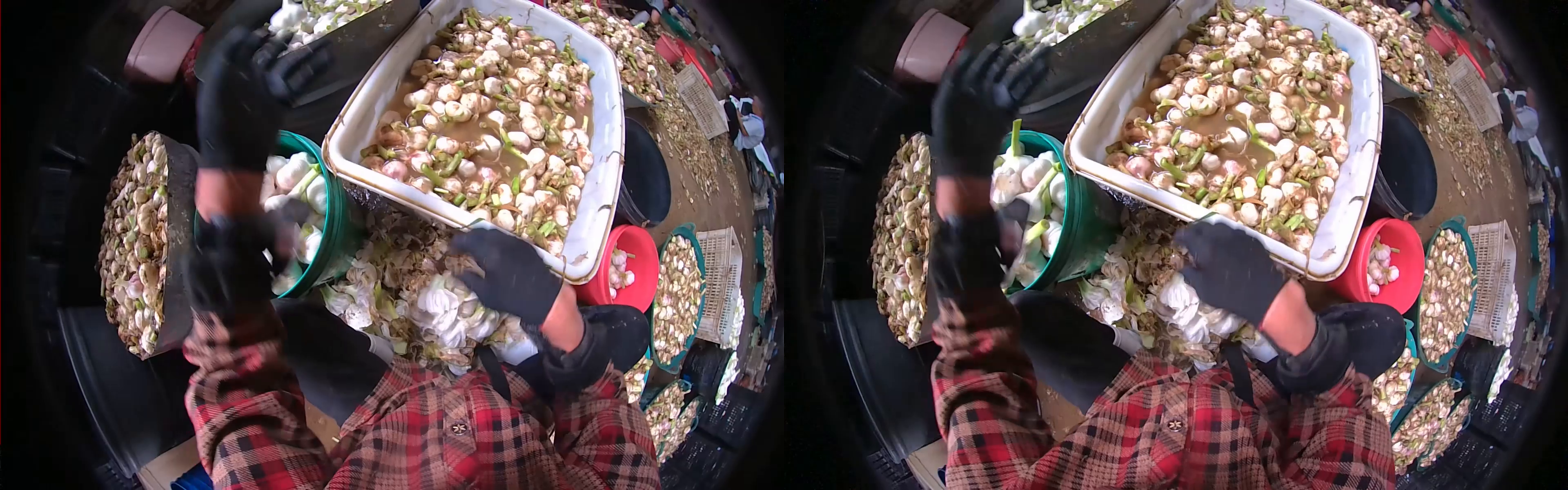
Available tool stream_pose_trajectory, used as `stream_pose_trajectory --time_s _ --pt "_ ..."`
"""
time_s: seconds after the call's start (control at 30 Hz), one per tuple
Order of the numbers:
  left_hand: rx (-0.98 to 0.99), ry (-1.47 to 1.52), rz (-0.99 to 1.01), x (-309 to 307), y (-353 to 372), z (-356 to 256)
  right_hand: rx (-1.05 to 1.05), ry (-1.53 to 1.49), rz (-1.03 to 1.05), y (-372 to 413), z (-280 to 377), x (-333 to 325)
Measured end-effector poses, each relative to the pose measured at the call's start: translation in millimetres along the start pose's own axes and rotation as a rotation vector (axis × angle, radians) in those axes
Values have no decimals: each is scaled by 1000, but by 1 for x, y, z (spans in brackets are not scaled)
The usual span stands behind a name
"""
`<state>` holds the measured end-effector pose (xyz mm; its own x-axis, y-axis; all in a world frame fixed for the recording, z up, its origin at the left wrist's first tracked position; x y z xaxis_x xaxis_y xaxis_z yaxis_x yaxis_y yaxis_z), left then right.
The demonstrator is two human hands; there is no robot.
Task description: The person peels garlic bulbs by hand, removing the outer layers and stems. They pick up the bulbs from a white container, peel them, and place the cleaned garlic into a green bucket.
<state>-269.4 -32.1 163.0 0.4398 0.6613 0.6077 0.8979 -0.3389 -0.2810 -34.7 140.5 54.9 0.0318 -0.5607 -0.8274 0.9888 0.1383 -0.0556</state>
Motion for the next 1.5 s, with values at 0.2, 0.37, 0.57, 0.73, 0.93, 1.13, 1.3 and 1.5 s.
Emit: stream_pose_trajectory --time_s 0.2,0.37,0.57,0.73,0.93,1.13,1.3,1.5 --pt "-488 -134 27 30 137 118 79 188 65 -142 -33 3" --pt "-675 -19 -77 19 162 162 37 278 142 -209 -63 56" --pt "-638 88 -167 4 161 166 -6 160 -189 -198 -75 24" --pt "-705 383 -348 9 156 167 175 -810 -303 -120 -54 -45" --pt "-519 391 -91 23 150 155 296 -899 -297 -60 -60 -24" --pt "-264 -112 -207 7 139 145 267 -574 -528 -47 -30 -31" --pt "-7 -565 -116 8 138 134 27 -214 -645 -48 18 -40" --pt "-80 -540 16 11 143 145 60 -284 -650 -40 1 -33"
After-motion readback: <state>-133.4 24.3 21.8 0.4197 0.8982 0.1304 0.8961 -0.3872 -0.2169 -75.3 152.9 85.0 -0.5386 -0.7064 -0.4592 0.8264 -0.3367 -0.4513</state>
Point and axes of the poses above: each hand's wrist, its own y-axis away from the middle knuckle, its own x-axis out of the palm, z = x × y, the point moved 8 cm from there along -y, towards the middle knuckle, and after that the axes turned 6 degrees about x, right-handed, at the moved point
